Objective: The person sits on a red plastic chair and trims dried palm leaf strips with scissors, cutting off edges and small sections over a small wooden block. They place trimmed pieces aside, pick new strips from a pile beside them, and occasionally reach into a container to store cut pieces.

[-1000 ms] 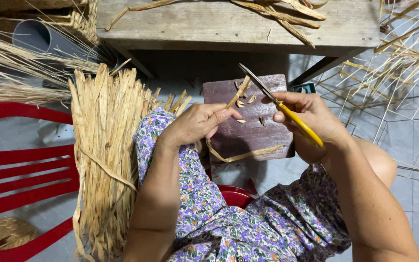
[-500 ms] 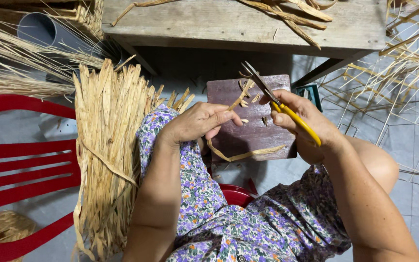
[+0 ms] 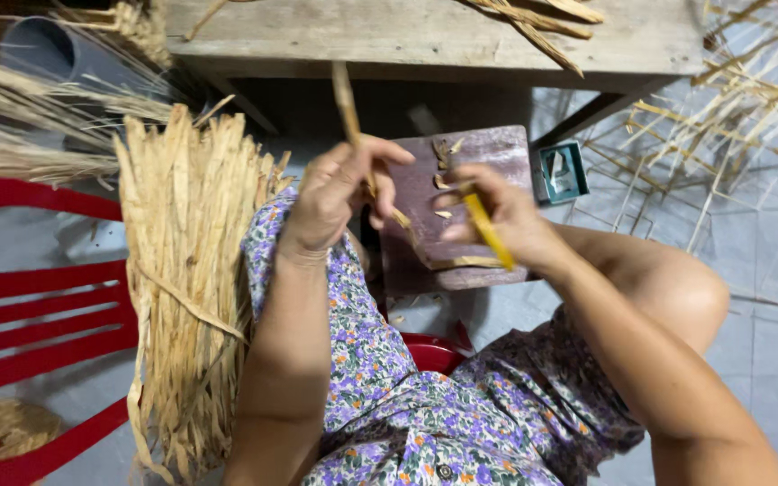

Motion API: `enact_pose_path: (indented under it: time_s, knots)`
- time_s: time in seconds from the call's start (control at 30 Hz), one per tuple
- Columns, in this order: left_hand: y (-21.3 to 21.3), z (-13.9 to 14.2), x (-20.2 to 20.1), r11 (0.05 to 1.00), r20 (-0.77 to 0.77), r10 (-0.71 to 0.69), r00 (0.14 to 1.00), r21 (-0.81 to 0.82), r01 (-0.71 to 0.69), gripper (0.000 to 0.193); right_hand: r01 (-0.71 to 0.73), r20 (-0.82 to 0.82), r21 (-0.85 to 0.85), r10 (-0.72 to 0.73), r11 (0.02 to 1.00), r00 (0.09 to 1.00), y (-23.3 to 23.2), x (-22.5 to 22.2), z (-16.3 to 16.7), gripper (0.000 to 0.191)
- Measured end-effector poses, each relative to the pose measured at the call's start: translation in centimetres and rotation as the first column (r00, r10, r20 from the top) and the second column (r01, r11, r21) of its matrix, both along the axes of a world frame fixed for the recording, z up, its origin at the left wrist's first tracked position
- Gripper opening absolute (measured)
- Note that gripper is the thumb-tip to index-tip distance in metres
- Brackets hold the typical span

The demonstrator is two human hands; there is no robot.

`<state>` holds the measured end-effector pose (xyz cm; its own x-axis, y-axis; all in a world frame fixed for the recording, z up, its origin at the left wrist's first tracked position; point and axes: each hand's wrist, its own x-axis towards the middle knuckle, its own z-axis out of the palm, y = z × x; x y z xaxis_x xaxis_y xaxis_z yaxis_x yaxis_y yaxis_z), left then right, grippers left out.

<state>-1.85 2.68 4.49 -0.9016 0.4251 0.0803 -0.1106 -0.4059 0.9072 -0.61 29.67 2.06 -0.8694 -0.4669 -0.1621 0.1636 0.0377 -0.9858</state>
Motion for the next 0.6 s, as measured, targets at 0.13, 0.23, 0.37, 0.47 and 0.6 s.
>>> enact_pose_path:
  time_s: [0.13,0.23,0.37,0.47,0.6]
  knots:
    - [-0.3,-1.0,-0.5,0.945,-0.062,0.228,0.972,0.255,-0.205,0.043,-0.135,0.194,-0.047,0.142,0.99,0.971,-2.3,2.1,-3.4,0.06]
    - [-2.1,-1.4,-0.6,0.827,-0.025,0.415,0.91,0.427,-0.365,0.041,-0.136,0.128,0.056,0.128,0.989,0.984,-2.4,2.5,-5.1,0.051]
    - [-4.7,-1.6,-0.9,0.685,-0.074,0.604,0.793,0.557,-0.47,0.041,-0.001,-0.131,0.238,0.033,0.971,0.991,-0.7,0.6,-5.3,0.052]
    - [-5.3,-1.7,-1.1,0.702,-0.102,0.623,0.776,0.511,-0.496,0.057,0.11,-0.251,0.324,-0.026,0.94,0.968,1.6,-2.8,-2.8,0.046]
    - [-3.0,-2.5,-2.3,0.838,-0.153,0.523,0.838,0.268,-0.475,0.061,0.404,-0.648,0.544,0.062,0.735,0.759,4.4,-10.9,2.5,0.046]
